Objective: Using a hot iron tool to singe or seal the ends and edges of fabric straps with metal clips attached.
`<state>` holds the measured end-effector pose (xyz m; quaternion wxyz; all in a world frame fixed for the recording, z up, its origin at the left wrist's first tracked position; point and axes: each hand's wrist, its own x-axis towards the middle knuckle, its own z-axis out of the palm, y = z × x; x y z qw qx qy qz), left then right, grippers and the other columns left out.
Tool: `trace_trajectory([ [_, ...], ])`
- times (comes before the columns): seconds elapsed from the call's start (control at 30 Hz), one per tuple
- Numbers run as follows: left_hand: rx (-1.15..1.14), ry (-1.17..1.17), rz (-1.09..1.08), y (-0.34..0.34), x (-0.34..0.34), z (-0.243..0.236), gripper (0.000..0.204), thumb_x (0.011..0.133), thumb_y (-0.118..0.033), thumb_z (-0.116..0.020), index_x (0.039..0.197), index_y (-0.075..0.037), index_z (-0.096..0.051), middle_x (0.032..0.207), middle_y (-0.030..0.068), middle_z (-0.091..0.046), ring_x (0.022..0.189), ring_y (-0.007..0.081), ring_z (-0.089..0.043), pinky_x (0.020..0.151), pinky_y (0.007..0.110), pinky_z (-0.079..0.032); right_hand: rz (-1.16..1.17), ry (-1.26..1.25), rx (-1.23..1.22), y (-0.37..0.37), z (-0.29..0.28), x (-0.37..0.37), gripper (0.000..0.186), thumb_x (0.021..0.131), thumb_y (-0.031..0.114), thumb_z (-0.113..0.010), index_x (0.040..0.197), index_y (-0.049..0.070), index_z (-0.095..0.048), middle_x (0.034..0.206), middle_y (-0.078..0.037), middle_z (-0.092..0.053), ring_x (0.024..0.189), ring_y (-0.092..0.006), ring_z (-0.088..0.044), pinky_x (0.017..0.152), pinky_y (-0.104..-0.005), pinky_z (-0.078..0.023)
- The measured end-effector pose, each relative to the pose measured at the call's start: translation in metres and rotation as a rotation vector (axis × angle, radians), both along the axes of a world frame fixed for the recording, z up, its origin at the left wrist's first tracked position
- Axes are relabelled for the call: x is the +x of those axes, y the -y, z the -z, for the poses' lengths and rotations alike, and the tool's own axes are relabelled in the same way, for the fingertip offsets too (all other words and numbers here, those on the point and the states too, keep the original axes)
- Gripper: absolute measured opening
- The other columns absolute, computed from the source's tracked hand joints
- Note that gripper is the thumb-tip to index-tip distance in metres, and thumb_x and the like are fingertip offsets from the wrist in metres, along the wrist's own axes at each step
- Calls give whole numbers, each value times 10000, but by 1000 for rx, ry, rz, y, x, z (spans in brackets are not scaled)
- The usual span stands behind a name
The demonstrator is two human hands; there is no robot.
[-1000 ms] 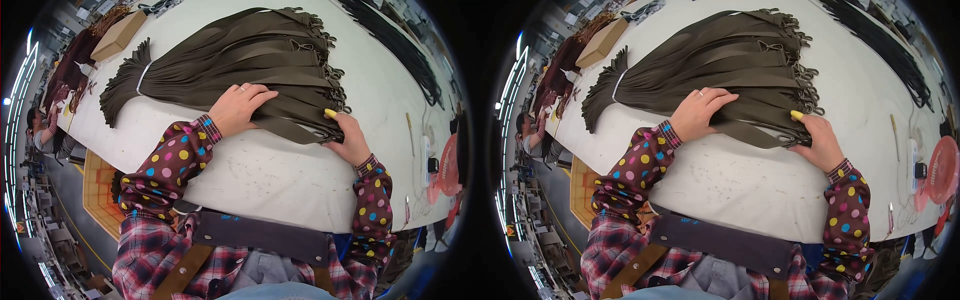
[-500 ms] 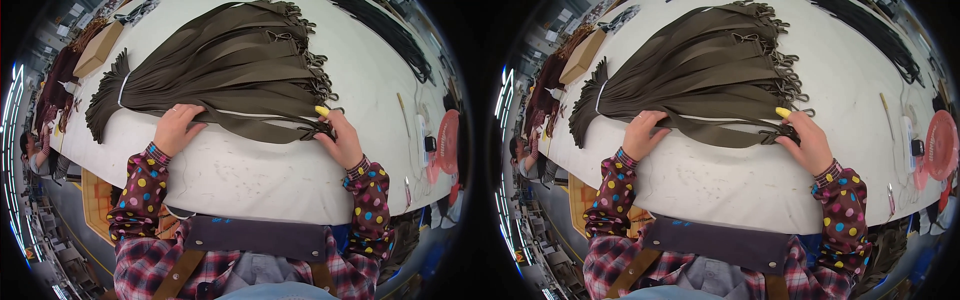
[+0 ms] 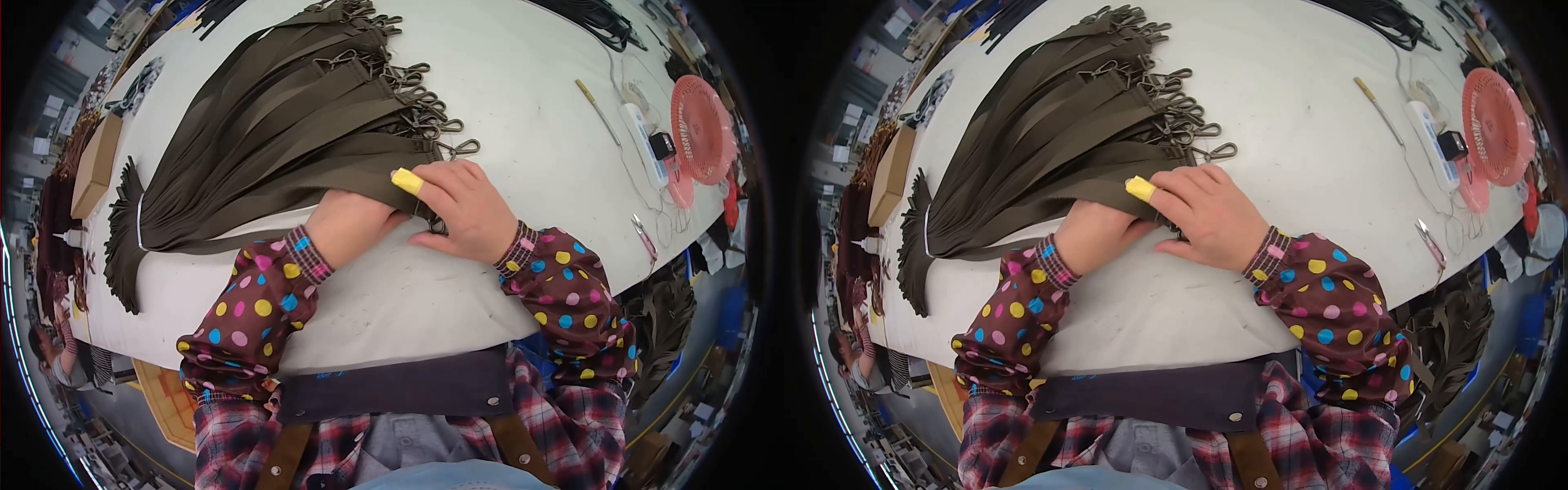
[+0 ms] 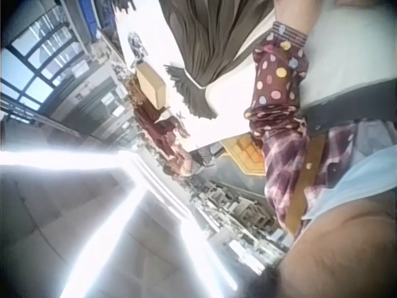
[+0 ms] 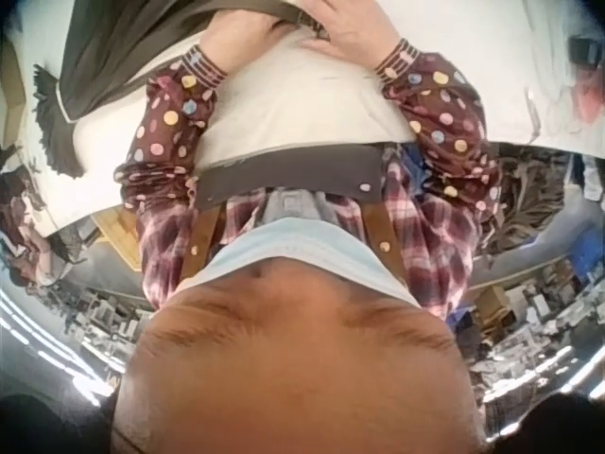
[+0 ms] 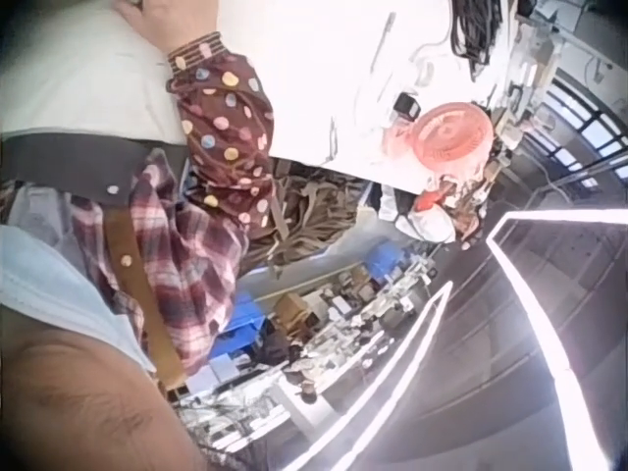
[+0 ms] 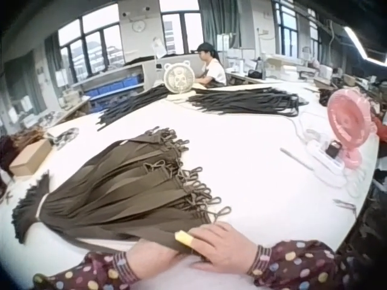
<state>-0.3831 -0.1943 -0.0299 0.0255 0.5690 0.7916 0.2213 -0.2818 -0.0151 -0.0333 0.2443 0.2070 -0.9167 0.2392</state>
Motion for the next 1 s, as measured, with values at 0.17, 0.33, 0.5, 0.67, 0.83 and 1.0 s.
trace_trajectory([
  [0.17, -67, -22, 165, 21, 21, -3, 225, 803, -184, -606, 991, -64, -578, 886, 101, -592, 802, 276, -589, 685, 371, -480, -88, 317, -11, -17, -2, 7, 477, 684, 53, -650, 1143, 80, -521, 1015, -83, -598, 957, -271, -566, 852, -374, -416],
  [0.33, -222, -82, 172, 27, 41, -7, 319, 801, -185, -617, 1089, -66, -546, 986, 93, -553, 882, 267, -560, 736, 357, -470, -190, 491, -52, -19, -20, 18, 319, 760, 119, -639, 1070, 101, -567, 899, -62, -619, 852, -262, -593, 748, -368, -464],
  [0.5, -15, -91, 76, 23, 37, -6, 447, 822, -259, -606, 1199, -54, -480, 1133, 129, -562, 972, 297, -574, 783, 354, -483, 72, 187, 83, -18, -20, 11, 189, 743, 152, -675, 899, 115, -575, 819, -24, -599, 786, -233, -580, 672, -349, -451],
  [0.67, -132, 264, -175, 21, 36, -16, 406, 840, -296, -624, 1170, -69, -554, 880, 151, -645, 785, 324, -616, 700, 358, -497, 199, 218, -24, -16, -14, 14, 186, 754, 145, -692, 884, 84, -574, 725, -50, -602, 668, -232, -572, 592, -336, -450],
  [0.83, -73, 357, -155, 14, 28, -12, 321, 821, -218, -657, 1077, -30, -615, 895, 148, -651, 754, 273, -618, 701, 307, -488, 219, 385, -336, -14, -13, 11, 193, 798, 180, -672, 874, 45, -558, 706, -68, -628, 603, -227, -609, 526, -324, -460],
  [1.0, 159, 598, -216, 20, 20, -13, 242, 867, -194, -606, 1010, 1, -599, 774, 68, -641, 610, 117, -577, 565, 283, -482, 220, 504, -671, -6, -7, 4, 190, 823, 133, -657, 936, 8, -570, 736, -65, -643, 583, -120, -610, 530, -245, -462],
])
